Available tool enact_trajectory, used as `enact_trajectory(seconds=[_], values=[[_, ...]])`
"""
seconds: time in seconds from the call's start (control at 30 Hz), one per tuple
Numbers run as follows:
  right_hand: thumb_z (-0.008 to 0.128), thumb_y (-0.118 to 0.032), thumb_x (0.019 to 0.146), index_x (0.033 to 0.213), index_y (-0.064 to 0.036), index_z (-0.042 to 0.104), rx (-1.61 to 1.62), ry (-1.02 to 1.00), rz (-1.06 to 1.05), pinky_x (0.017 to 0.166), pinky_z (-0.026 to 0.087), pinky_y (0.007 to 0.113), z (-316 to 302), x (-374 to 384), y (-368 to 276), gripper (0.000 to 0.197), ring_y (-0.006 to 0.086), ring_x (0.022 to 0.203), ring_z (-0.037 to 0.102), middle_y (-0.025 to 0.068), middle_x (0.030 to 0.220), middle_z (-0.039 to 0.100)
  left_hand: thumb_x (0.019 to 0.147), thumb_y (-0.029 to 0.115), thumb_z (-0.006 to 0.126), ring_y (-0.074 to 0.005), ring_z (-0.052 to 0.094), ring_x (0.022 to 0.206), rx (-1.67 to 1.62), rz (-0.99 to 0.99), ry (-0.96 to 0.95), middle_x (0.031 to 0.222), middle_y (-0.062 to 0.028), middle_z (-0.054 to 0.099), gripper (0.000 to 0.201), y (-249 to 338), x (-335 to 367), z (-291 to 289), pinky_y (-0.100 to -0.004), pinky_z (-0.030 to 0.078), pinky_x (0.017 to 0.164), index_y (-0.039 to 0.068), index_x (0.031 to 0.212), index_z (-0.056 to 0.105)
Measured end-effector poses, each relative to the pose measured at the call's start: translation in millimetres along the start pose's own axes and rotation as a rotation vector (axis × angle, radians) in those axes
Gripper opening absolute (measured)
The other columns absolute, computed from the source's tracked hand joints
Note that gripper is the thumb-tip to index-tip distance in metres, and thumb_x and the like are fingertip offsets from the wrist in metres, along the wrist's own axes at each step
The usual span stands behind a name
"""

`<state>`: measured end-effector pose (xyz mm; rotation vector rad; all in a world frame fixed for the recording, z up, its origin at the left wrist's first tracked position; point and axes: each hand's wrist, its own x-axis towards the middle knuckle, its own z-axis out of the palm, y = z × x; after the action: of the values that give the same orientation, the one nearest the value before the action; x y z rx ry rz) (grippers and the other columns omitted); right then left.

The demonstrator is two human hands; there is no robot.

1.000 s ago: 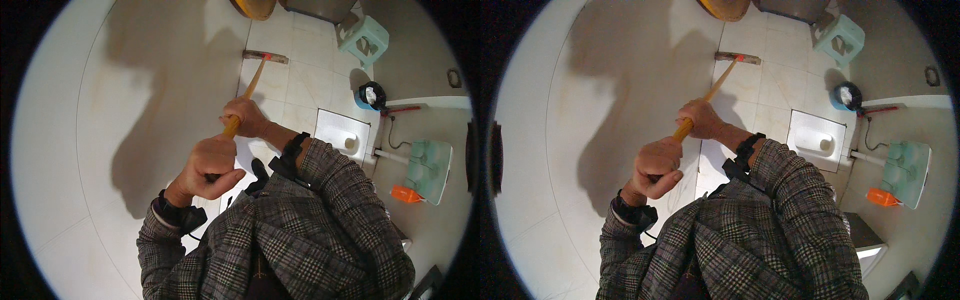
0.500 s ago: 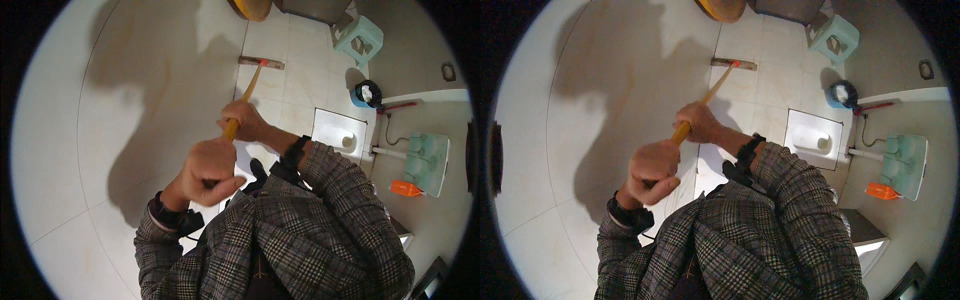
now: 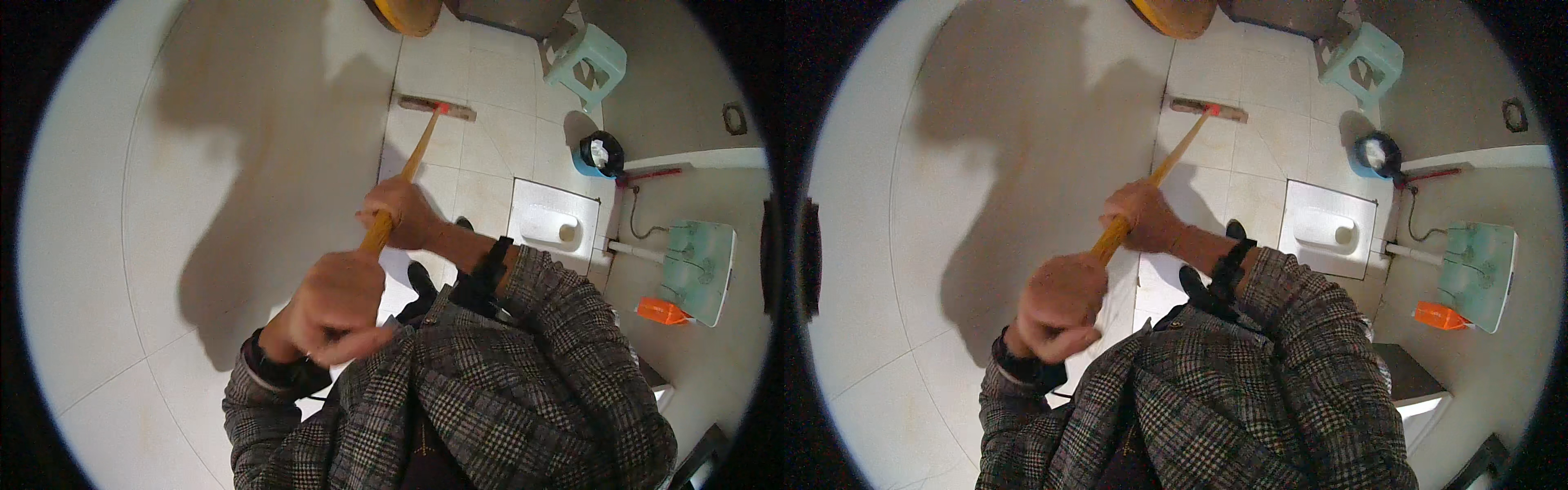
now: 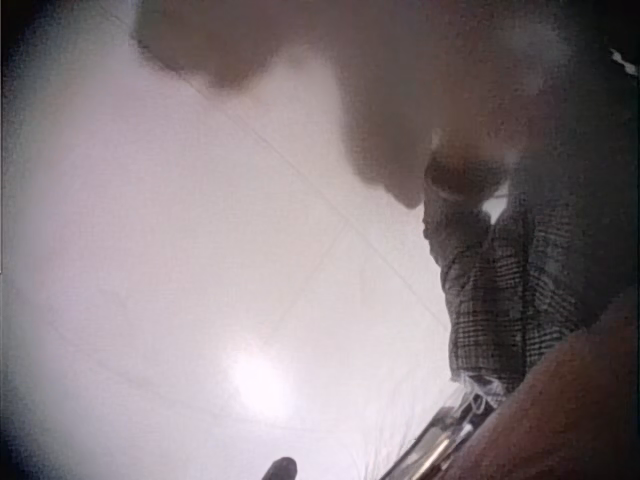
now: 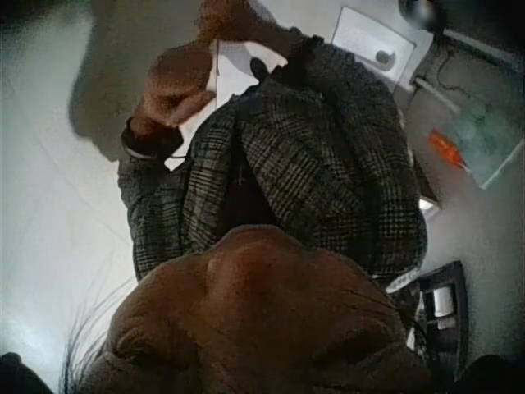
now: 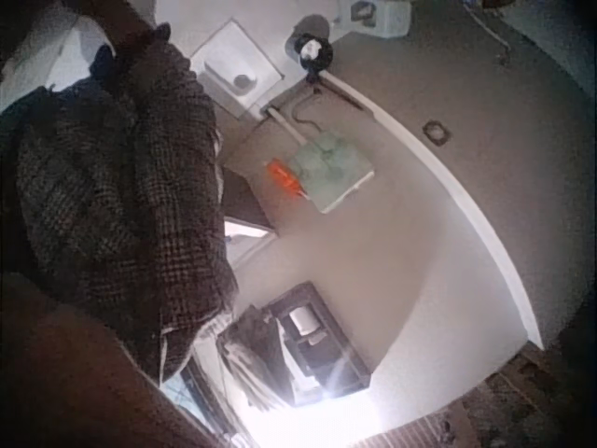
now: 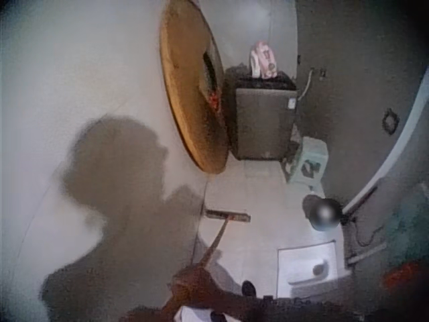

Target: The person sweeps the tiled bathroom floor with a broom, moving debris toward the squat toilet and then toward the doorway. The person uses both hands to guide the broom and shifts position to cover different areas of the floor.

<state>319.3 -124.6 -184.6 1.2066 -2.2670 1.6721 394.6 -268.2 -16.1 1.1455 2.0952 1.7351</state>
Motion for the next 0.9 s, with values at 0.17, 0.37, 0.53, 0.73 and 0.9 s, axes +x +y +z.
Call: enact_trajectory(seconds=[0.17, 0.37, 0.53, 0.73, 0.9], values=[[0.071, -0.017, 0.071, 0.067, -0.0146, 0.054, -0.067, 0.093, 0.044, 0.061, 0.039, 0.047, 2.4, -13.7, -9.2, 0.017, 0.0351, 0.067, 0.057, 0.0067, 0.065, 0.055, 0.079, 0.012, 0.068, -0.0288, 0.053, 0.055, -0.072, -0.003, -0.097, 0.055, -0.0061, 0.048, 0.037, 13.9, 2.7, -7.7, -0.0406, 0.044, 0.06, 0.007, 0.052, 0.043], [0.073, -0.02, 0.078, 0.067, -0.0144, 0.054, -0.074, 0.297, 0.041, 0.063, 0.041, 0.046, -32.1, 4.7, 71.2, 0.023, 0.0331, 0.067, 0.056, 0.0063, 0.066, 0.055, 0.078, 0.005, 0.074, -0.0287, 0.041, 0.052, 0.056, 0.067, 0.038, 0.053, -0.006, 0.039, 0.044, -63.7, 56.8, 1.3, -0.041, 0.029, 0.053, 0.008, 0.053, 0.038], [0.076, -0.021, 0.078, 0.066, -0.0141, 0.055, -0.085, 0.271, 0.048, 0.06, 0.042, 0.044, -52.0, 19.0, 113.1, 0.025, 0.0327, 0.066, 0.057, 0.0063, 0.067, 0.057, 0.08, 0.004, 0.073, -0.0261, 0.04, 0.053, 0.078, 0.023, 0.042, 0.054, -0.006, 0.039, 0.041, -96.4, 81.9, -4.5, -0.0394, 0.029, 0.054, 0.006, 0.055, 0.041], [0.072, -0.022, 0.076, 0.063, -0.0129, 0.052, -0.09, 0.075, -0.188, 0.06, 0.042, 0.046, -58.5, 44.7, 133.9, 0.026, 0.0336, 0.064, 0.056, 0.0077, 0.064, 0.054, 0.08, 0.004, 0.074, -0.0272, 0.041, 0.052, 0.154, -0.028, 0.13, 0.054, -0.0069, 0.039, 0.042, -103.2, 88.3, -7.2, -0.04, 0.03, 0.053, 0.007, 0.054, 0.041], [0.073, -0.011, 0.076, 0.062, -0.0105, 0.049, 0.016, 0.08, -0.102, 0.056, 0.038, 0.045, -36.3, 32.0, 42.7, 0.027, 0.0327, 0.059, 0.053, 0.0085, 0.06, 0.051, 0.075, 0.007, 0.075, -0.0277, 0.044, 0.048, -0.062, -0.09, 0.079, 0.052, -0.0042, 0.041, 0.041, -7.5, 67.7, -15.8, -0.0404, 0.032, 0.051, 0.01, 0.051, 0.042]])
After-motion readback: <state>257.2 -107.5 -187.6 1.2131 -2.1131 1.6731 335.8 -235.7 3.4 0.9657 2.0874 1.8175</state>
